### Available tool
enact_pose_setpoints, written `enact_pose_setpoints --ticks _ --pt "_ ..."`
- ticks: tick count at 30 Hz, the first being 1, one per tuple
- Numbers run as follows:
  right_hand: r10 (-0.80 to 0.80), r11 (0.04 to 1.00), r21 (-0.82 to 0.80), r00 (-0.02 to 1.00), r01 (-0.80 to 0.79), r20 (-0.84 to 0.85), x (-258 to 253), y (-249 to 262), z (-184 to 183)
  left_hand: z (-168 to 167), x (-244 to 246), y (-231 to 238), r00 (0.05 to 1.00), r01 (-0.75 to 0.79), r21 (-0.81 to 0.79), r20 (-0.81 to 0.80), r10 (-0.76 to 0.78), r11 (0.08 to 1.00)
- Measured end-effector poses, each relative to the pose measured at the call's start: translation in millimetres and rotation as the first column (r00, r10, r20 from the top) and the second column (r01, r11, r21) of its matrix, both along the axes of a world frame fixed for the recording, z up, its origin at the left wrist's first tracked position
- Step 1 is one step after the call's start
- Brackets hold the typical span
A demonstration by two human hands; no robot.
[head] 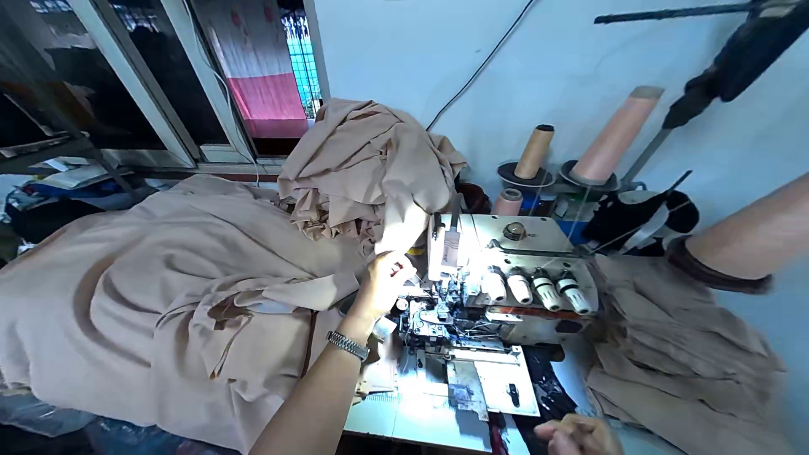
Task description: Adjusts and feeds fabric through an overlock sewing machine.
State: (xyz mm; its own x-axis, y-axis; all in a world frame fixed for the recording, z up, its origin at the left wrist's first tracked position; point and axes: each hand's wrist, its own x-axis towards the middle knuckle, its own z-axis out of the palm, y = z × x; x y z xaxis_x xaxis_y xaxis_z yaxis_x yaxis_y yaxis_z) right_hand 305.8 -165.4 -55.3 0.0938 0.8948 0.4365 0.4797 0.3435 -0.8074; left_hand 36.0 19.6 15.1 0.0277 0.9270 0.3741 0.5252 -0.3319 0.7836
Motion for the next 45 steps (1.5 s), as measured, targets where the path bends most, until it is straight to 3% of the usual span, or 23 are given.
enact_pose_setpoints --ticks 5,8,11,14,16,19,22,30,34,45 --pt "-0.148 0.926 0.303 0.955 0.226 -0.258 28.3 38.6 3.9 3.2 1.6 -3.1 1.000 -0.017 0.010 0.020 0.017 1.000" --pt "-0.335 0.910 0.219 0.935 0.353 -0.118 35.2 53.2 -15.2 2.7 2.5 -3.6 1.000 -0.023 0.013 0.011 0.023 1.000" --pt "-0.372 0.924 0.101 0.928 0.369 0.006 41.5 49.8 -28.0 5.1 3.1 -4.4 0.999 -0.034 0.018 0.008 0.034 0.999" --pt "-0.365 0.918 0.140 0.929 0.370 -0.059 45.6 40.3 -26.8 4.7 2.9 -4.7 1.000 -0.015 0.008 0.006 0.015 1.000" --pt "-0.305 0.916 0.208 0.931 0.344 -0.200 35.5 39.4 -12.8 4.8 3.1 -2.9 1.000 -0.015 -0.002 0.013 0.015 1.000" --pt "-0.049 0.969 0.204 0.918 0.139 -0.393 -1.2 43.5 12.1 -6.3 -2.0 11.8 0.999 -0.009 0.003 0.043 0.009 1.000" --pt "0.101 0.965 0.261 0.868 0.035 -0.487 -36.2 63.0 17.2 -10.4 -3.0 18.1 0.998 -0.003 0.010 0.067 0.002 1.000" --pt "0.052 0.917 0.388 0.938 0.090 -0.342 -66.8 72.8 6.5 -11.7 -5.4 19.3 0.996 0.023 0.033 0.089 -0.026 0.999" --pt "-0.009 0.931 0.334 0.928 0.144 -0.373 -64.8 68.1 12.4 -10.6 -5.5 19.5 0.995 0.022 0.022 0.100 -0.025 1.000" --pt "0.189 0.950 0.304 0.902 -0.068 -0.388 -49.2 70.9 8.8 -13.4 -7.7 22.2 0.990 0.050 0.038 0.129 -0.055 0.998"
